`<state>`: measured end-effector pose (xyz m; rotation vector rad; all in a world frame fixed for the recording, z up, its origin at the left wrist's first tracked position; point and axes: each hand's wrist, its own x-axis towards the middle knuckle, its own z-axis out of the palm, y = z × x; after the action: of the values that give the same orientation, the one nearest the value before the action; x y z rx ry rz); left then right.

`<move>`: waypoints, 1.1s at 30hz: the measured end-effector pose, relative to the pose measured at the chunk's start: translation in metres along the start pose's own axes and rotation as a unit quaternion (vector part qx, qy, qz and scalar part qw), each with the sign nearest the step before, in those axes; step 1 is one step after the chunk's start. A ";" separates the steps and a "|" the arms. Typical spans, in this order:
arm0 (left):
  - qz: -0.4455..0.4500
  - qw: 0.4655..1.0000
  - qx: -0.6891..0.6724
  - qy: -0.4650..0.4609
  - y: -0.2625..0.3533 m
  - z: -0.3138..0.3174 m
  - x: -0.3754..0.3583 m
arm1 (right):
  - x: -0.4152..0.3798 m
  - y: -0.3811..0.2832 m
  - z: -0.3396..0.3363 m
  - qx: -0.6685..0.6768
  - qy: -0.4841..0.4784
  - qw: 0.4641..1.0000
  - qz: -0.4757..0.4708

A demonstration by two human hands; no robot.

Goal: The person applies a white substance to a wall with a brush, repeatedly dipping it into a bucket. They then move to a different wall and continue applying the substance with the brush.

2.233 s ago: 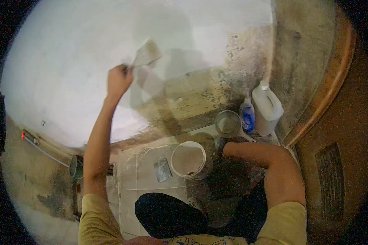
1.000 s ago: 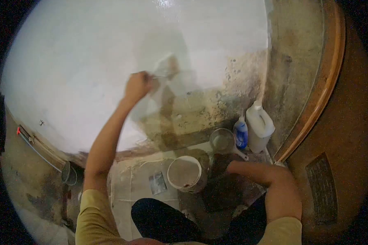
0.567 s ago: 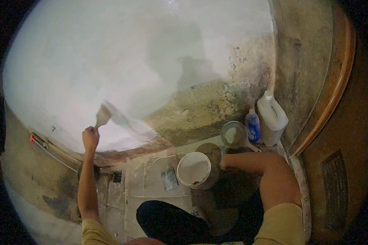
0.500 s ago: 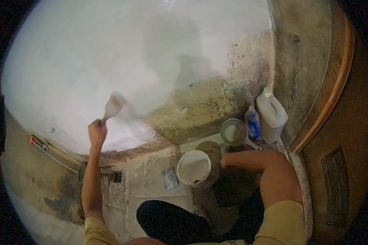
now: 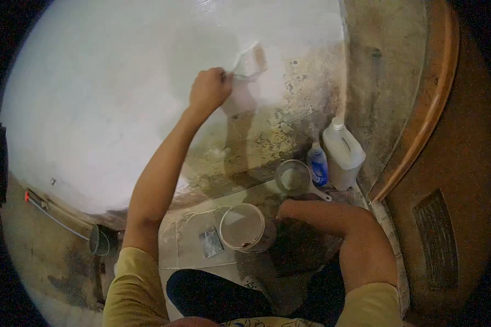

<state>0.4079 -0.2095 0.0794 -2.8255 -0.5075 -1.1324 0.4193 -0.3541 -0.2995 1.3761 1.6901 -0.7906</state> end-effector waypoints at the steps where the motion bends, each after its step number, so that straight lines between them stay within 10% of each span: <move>1: -0.005 1.000 0.000 -0.006 -0.016 -0.014 -0.007 | 0.007 -0.001 0.000 -0.002 0.019 1.000 -0.009; 14: -0.283 0.890 0.358 0.008 -0.326 -0.237 -0.269 | 0.058 -0.006 -0.002 -0.008 0.108 0.991 -0.081; 20: -0.316 0.912 0.261 -0.023 -0.254 -0.187 -0.299 | 0.027 0.013 0.026 0.007 0.057 0.998 -0.006; 24: -0.199 0.979 -0.051 -0.002 -0.165 -0.107 -0.258 | -0.020 0.032 0.017 -0.019 -0.002 0.998 0.051; 25: -0.183 0.982 -0.043 -0.014 -0.135 -0.092 -0.241 | -0.047 0.041 0.007 0.008 0.130 0.991 0.019; 29: -0.141 0.959 -0.245 0.000 -0.047 -0.053 -0.185 | -0.138 0.042 -0.063 0.077 0.441 0.893 -0.029; 33: -0.177 0.848 -0.499 0.011 -0.009 -0.023 -0.170 | -0.187 -0.008 -0.110 0.584 0.550 0.528 -0.279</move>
<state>0.2748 -0.2523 -0.0206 -3.6456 -0.5712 -1.9640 0.4069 -0.3512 -0.0825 2.6513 2.8378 -1.9211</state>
